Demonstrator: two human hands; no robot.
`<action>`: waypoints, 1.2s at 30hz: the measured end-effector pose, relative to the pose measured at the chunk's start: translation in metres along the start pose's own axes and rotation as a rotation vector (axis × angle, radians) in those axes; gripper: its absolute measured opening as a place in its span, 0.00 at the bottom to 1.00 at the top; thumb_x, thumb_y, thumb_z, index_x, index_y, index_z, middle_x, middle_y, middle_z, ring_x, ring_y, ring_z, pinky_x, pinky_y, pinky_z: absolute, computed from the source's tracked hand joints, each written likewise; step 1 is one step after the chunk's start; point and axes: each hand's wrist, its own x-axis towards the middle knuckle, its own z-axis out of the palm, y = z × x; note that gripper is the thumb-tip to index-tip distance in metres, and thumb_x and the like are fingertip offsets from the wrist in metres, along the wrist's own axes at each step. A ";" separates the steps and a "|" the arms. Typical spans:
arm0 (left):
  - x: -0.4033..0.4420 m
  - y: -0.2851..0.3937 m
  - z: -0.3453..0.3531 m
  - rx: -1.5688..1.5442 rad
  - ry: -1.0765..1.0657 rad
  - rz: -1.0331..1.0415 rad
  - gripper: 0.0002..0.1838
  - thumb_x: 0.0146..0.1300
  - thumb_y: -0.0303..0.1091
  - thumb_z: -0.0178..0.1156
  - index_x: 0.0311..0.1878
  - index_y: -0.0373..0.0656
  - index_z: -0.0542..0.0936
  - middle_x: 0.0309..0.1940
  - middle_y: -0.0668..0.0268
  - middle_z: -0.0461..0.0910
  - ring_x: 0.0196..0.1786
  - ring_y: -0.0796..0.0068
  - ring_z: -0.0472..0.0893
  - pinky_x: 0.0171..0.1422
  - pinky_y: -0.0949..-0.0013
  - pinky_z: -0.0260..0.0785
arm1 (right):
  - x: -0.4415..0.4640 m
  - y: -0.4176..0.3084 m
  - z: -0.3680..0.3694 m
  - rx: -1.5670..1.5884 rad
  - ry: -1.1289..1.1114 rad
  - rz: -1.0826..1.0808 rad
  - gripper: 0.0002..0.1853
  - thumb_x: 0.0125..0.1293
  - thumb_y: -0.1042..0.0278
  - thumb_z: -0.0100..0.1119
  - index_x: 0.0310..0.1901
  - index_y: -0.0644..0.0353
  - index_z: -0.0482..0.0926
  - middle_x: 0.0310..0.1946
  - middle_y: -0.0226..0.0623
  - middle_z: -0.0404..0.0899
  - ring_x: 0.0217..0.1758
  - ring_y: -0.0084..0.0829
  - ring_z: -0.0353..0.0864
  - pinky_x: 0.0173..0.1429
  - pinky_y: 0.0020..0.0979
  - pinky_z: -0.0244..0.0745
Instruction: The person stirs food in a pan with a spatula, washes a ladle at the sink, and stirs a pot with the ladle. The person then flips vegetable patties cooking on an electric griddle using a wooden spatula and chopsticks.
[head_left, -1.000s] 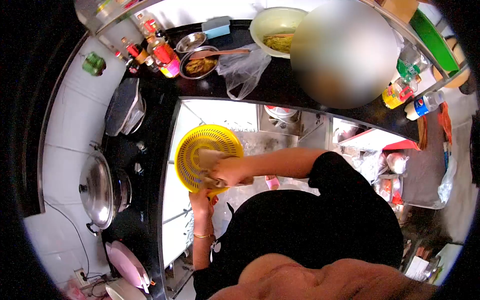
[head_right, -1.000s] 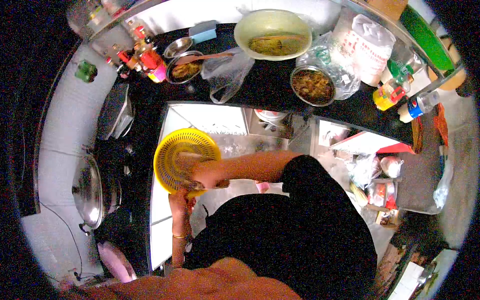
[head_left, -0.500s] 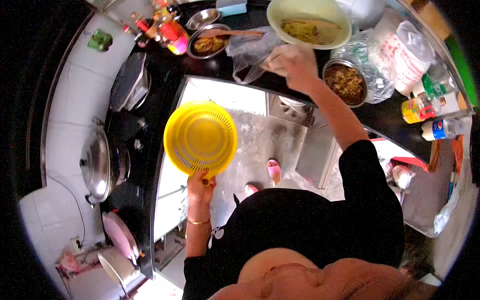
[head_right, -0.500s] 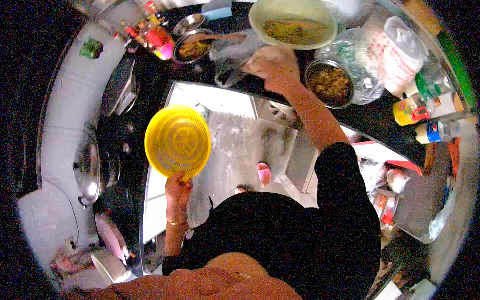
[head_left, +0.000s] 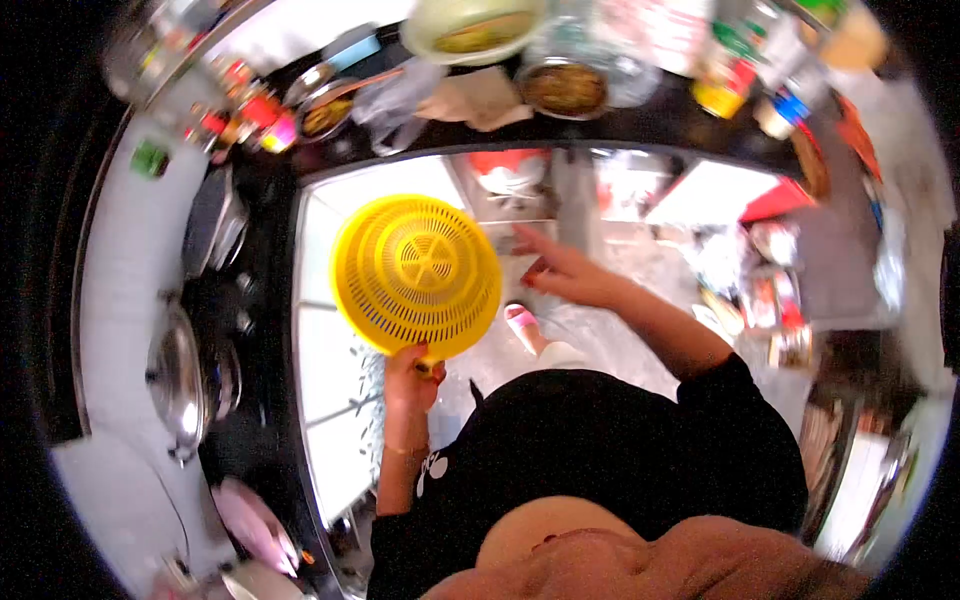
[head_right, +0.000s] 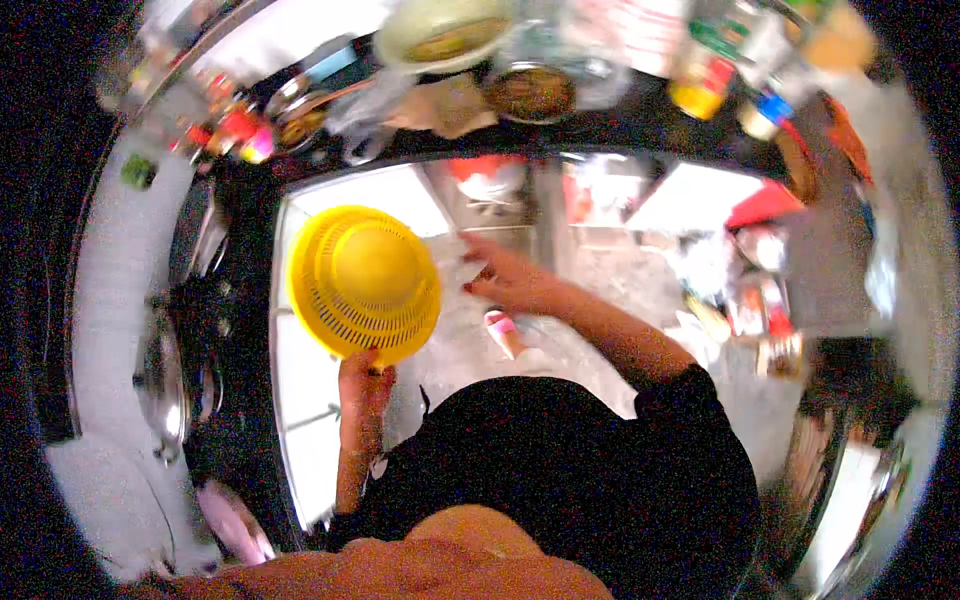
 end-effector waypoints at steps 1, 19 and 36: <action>-0.011 -0.013 -0.001 0.040 -0.017 -0.024 0.14 0.52 0.26 0.52 0.44 0.40 0.70 0.33 0.63 0.75 0.23 0.69 0.71 0.19 0.72 0.61 | -0.027 -0.002 0.017 0.060 0.032 0.003 0.45 0.62 0.68 0.56 0.72 0.51 0.36 0.60 0.47 0.64 0.47 0.32 0.77 0.50 0.32 0.74; -0.191 -0.233 0.109 0.485 -0.589 -0.291 0.10 0.59 0.24 0.53 0.45 0.38 0.68 0.28 0.64 0.72 0.14 0.77 0.64 0.16 0.76 0.54 | -0.415 0.040 0.086 0.104 0.919 -0.157 0.43 0.62 0.73 0.54 0.72 0.54 0.36 0.54 0.43 0.71 0.58 0.35 0.69 0.60 0.34 0.67; -0.403 -0.557 0.382 0.872 -1.601 -0.702 0.39 0.60 0.42 0.55 0.71 0.43 0.50 0.59 0.48 0.67 0.35 0.60 0.81 0.34 0.63 0.76 | -0.949 0.100 0.097 0.746 1.957 -0.152 0.36 0.57 0.79 0.50 0.67 0.52 0.49 0.42 0.42 0.77 0.30 0.33 0.81 0.24 0.30 0.78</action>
